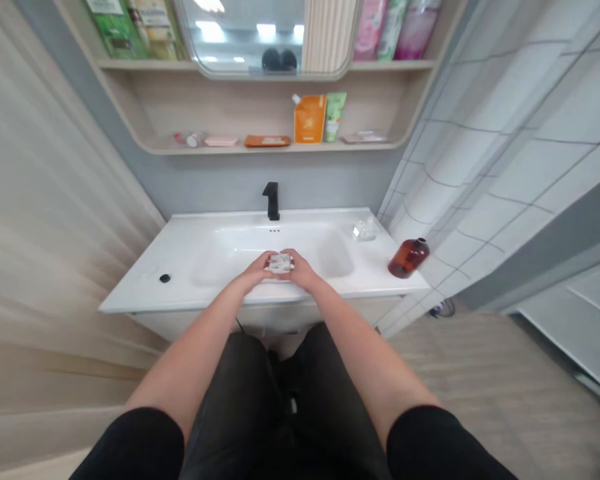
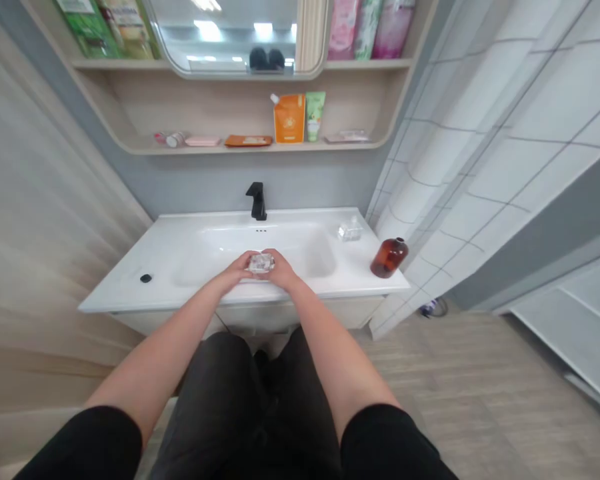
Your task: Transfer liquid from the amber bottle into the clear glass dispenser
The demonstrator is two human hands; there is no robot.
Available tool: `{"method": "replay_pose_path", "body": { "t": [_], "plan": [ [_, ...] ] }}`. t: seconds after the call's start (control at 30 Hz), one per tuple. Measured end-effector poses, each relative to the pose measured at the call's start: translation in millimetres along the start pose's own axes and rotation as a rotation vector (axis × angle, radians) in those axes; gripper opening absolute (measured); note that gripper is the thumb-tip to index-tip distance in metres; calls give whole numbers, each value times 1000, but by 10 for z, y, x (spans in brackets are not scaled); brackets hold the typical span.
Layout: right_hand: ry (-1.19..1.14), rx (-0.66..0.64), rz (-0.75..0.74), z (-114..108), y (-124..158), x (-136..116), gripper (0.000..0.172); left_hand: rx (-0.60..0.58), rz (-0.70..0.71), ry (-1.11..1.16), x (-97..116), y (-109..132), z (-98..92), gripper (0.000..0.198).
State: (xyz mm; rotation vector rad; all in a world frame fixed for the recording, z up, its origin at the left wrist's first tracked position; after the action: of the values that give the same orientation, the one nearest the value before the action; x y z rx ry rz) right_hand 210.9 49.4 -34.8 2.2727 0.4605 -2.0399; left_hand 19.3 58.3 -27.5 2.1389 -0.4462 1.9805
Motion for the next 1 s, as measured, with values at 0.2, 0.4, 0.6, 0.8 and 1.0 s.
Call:
{"method": "replay_pose_path", "body": {
  "t": [0.2,0.4,0.6,0.8,1.0],
  "plan": [
    [18,-100,5,24,33,-98,95,15,-4,-37,-53,37,-37,71],
    [21,-179,22,24,46,-145,112,28,58,-100,-60,32,4,79],
    [56,-148,-7,33,58,-150,123,156,73,-114,-97,31,-53,83],
    [335,122,-135,82,263,-249,105,389,94,10,-41,86,-128,88],
    [474,449,-245,-490,1085,-354,55,465,95,-80,-25,101,-165,82]
  ]
}}
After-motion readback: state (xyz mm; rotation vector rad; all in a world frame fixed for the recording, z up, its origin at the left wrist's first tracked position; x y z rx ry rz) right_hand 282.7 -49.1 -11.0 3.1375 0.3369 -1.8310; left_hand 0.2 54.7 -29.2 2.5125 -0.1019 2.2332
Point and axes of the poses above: each hand's wrist, its own y-axis away from the middle knuckle, its own z-axis out of the palm, x = y × z, the point moved 3 cm from there along -y, towards the middle knuckle, and after that the axes turned 1 degree about -y, right-handed, at the moved point
